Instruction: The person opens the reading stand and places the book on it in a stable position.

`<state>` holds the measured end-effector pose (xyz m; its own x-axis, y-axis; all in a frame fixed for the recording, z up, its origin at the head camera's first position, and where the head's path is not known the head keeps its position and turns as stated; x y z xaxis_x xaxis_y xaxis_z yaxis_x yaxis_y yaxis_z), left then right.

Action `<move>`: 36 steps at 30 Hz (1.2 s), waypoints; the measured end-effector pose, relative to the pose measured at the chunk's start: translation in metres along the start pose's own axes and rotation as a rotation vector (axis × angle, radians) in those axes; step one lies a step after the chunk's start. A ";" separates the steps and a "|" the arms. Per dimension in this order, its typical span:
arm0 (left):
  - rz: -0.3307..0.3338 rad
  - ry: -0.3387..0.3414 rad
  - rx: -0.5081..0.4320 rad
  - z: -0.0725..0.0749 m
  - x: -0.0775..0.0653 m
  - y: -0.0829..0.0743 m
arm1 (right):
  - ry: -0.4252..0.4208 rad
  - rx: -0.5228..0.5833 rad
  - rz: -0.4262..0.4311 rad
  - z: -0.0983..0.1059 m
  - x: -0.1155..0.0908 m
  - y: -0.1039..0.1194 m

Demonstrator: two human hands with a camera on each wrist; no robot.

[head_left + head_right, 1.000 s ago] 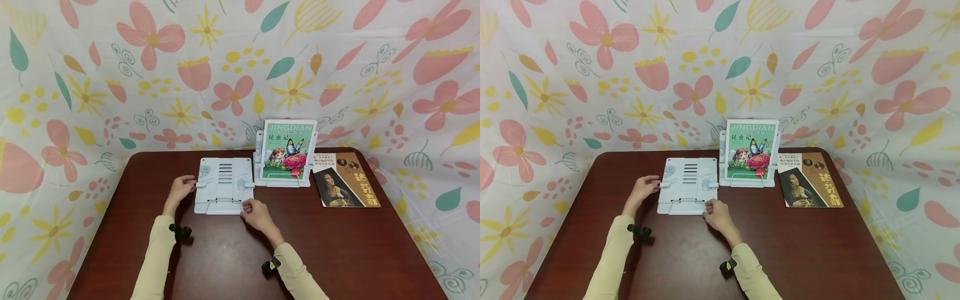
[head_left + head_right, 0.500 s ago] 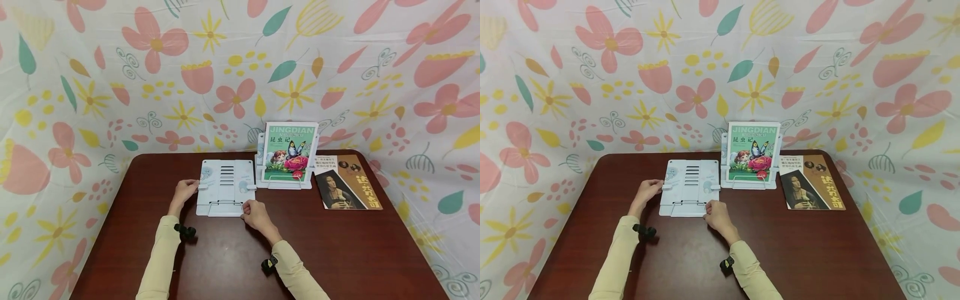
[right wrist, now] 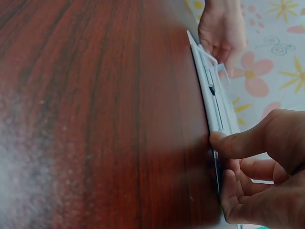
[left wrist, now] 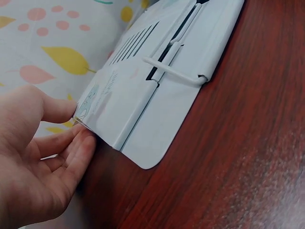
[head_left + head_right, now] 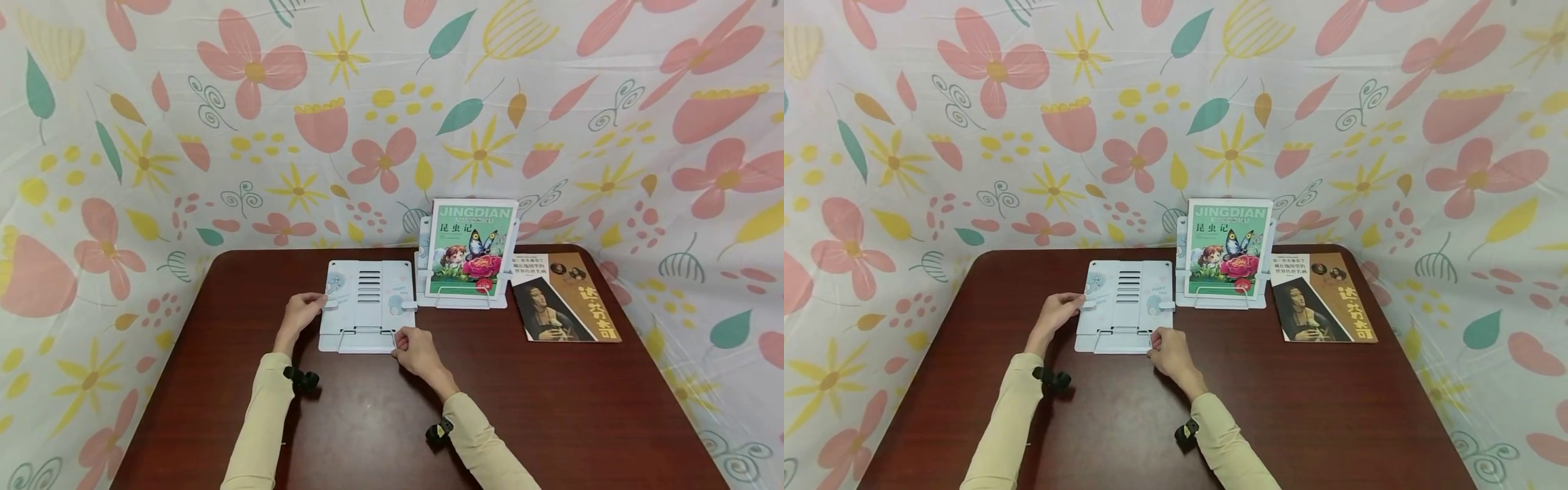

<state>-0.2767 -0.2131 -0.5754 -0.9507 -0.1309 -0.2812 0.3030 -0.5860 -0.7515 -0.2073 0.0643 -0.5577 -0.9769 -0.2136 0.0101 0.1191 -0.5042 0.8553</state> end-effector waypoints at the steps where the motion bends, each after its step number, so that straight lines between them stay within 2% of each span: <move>1: -0.002 -0.002 0.000 0.000 0.000 0.000 | -0.001 0.001 0.003 0.000 0.000 0.000; 10: -0.010 0.004 -0.001 -0.001 0.001 0.002 | -0.014 0.012 0.061 0.000 -0.003 0.003; 20: -0.019 -0.017 0.008 -0.001 0.000 0.000 | -0.055 0.017 0.071 -0.002 -0.007 0.003; 33: -0.019 -0.021 0.030 -0.002 -0.001 0.000 | -0.170 0.031 0.135 -0.004 -0.014 -0.002; 36: -0.021 -0.020 0.032 -0.002 -0.002 0.000 | -0.135 0.043 0.145 -0.002 -0.014 -0.003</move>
<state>-0.2749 -0.2113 -0.5765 -0.9580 -0.1342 -0.2534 0.2811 -0.6136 -0.7379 -0.1940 0.0670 -0.5615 -0.9654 -0.1659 0.2013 0.2551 -0.4395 0.8612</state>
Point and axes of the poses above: each hand's wrist, its own x-axis towards the middle knuckle, its own z-axis out of the back of the hand, y = z × x, the point moved 5 cm from there along x, towards the middle knuckle, and after that the axes turned 13 degrees about x, right-handed, at the moved point
